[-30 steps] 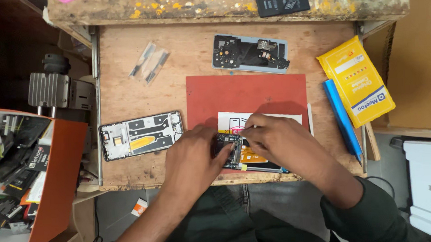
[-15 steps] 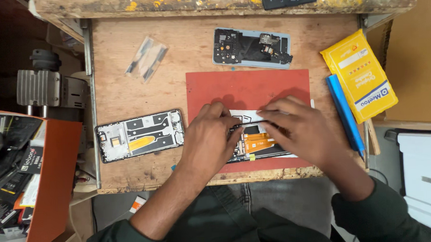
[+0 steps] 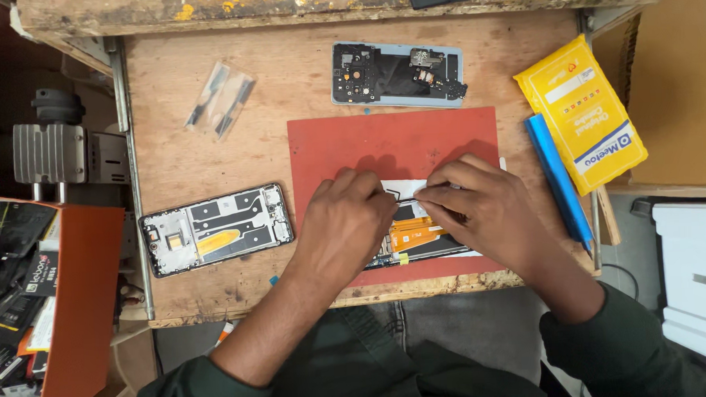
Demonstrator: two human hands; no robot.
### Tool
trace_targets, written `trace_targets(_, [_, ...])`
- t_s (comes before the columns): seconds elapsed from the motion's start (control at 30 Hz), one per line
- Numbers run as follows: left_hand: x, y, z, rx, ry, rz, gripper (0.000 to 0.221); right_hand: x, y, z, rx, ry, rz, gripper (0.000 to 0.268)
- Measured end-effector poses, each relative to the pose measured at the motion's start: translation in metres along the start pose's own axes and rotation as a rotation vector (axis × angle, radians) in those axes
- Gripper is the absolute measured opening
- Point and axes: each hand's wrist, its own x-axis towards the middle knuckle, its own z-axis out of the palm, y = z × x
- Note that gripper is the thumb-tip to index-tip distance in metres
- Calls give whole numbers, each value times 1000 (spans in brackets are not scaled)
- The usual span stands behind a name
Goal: The person disassembles a smartphone, removes the battery, and uses tweezers to adjust internal components and ribbon cables. The person then places the phone back on the workbench.
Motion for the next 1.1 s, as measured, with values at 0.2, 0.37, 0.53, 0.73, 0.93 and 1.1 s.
trace_targets(0.2, [3,-2,1,24,-16,120,4,-2,1,4,27,1,66,14])
trace_targets(0.37, [6,-6,1,-218,-25,4,6,-6,1,2,41,23,20,16])
trace_targets(0.53, [10,-7,0,-278,-65,-76,7,-15,6,3,-126,-36,-108,22])
trace_targets(0.73, [10,-8,-2,-264,-53,-1,2,-16,10,1,-360,-87,-325,33])
trace_targets(0.93, [8,-13,3,-260,-59,25,2,-24,17,3,-335,-144,-289,36])
trace_targets(1.1, [5,-14,6,-165,53,170,10,-22,14,10,-308,-100,-257,36])
